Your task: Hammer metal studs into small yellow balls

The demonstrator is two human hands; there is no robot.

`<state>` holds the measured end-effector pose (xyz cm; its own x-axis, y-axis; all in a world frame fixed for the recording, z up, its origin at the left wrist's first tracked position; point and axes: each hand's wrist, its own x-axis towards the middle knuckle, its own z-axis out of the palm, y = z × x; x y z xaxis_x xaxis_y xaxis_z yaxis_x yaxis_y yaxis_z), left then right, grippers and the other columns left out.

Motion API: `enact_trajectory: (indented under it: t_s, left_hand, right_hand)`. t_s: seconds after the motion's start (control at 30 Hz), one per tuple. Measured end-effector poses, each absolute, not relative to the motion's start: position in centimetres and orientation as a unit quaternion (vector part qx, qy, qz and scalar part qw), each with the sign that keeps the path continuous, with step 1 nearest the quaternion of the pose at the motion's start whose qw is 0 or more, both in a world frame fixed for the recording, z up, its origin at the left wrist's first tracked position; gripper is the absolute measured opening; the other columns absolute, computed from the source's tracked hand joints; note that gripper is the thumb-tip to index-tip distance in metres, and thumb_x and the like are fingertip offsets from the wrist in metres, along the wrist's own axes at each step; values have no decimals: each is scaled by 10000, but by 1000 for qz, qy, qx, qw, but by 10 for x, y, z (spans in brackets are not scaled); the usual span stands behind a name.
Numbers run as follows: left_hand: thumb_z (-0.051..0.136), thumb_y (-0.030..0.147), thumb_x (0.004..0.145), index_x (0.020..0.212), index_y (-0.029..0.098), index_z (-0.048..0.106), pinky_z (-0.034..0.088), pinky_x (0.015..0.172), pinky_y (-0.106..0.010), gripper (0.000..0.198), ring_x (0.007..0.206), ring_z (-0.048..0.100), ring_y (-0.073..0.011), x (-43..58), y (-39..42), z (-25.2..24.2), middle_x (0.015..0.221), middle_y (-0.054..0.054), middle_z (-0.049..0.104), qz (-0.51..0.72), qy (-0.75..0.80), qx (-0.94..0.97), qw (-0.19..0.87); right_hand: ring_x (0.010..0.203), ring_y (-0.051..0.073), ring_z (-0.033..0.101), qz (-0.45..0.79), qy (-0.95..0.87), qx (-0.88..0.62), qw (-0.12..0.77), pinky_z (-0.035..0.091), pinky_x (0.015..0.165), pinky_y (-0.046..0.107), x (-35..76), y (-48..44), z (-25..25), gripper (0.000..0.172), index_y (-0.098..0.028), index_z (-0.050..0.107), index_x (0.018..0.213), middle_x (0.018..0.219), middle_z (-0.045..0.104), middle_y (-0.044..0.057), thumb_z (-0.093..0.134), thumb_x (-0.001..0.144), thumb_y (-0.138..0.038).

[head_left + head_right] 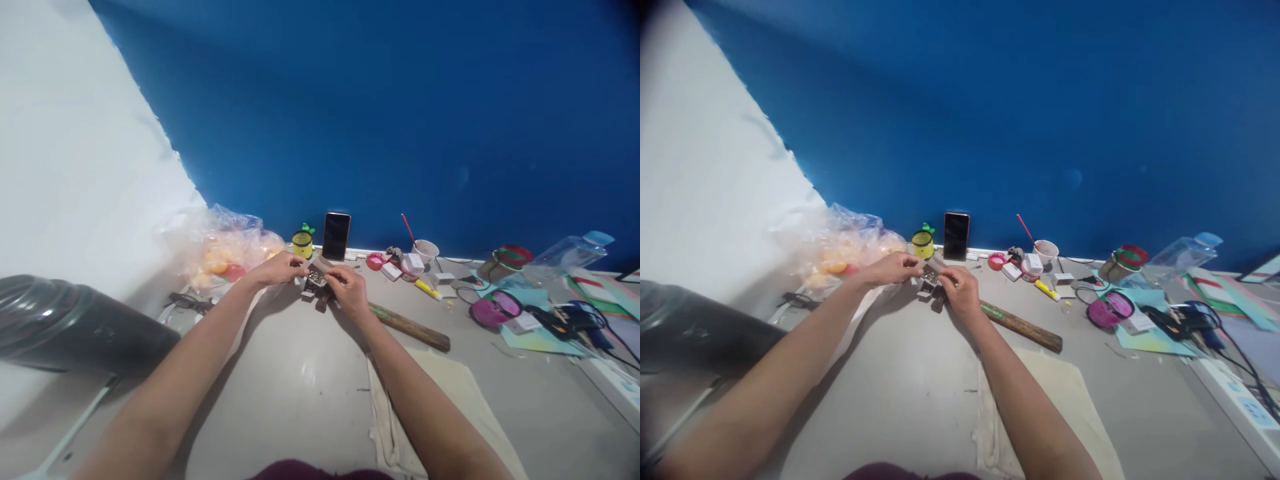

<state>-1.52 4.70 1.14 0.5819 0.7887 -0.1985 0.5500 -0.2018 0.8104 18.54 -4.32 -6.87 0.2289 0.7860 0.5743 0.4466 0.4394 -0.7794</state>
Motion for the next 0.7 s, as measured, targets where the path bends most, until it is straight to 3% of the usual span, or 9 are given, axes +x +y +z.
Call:
enact_trajectory:
  t_s: [0.1,0.3,0.5,0.7]
  left_hand:
    - [703,402,720,909,187,799,449,570,-252,301,599,562,-135,-15,46,12,732,-5,690,144,438,756,465]
    - [714,385,723,1001,170,820,457,605,-274,368,556,572,-150,-16,41,2,614,20,661,185,471,761,406]
    - [715,391,726,996,158,816,504,694,-312,371,698,678,-203,-19,37,-12,861,-50,789,237,487,761,357]
    - [645,298,775,1014,198,790,515,852,-338,297,931,722,-246,-20,20,-20,1003,-50,806,256,490,781,292]
  right_hand:
    - [929,243,730,123,-629,-502,581,571,900,373,186,-43,-70,162,-228,798,868,947,800,77,654,920,-283]
    - [977,252,721,93,-666,-510,535,560,929,385,190,-40,-75,155,-228,790,916,1018,802,90,637,932,-244]
    - [998,246,744,133,-663,-499,543,572,939,367,190,-33,-81,179,-224,782,900,1060,807,90,604,914,-204]
    - [1033,253,735,164,-665,-514,517,560,974,386,191,-32,-83,206,-240,794,889,1089,810,67,595,892,-186]
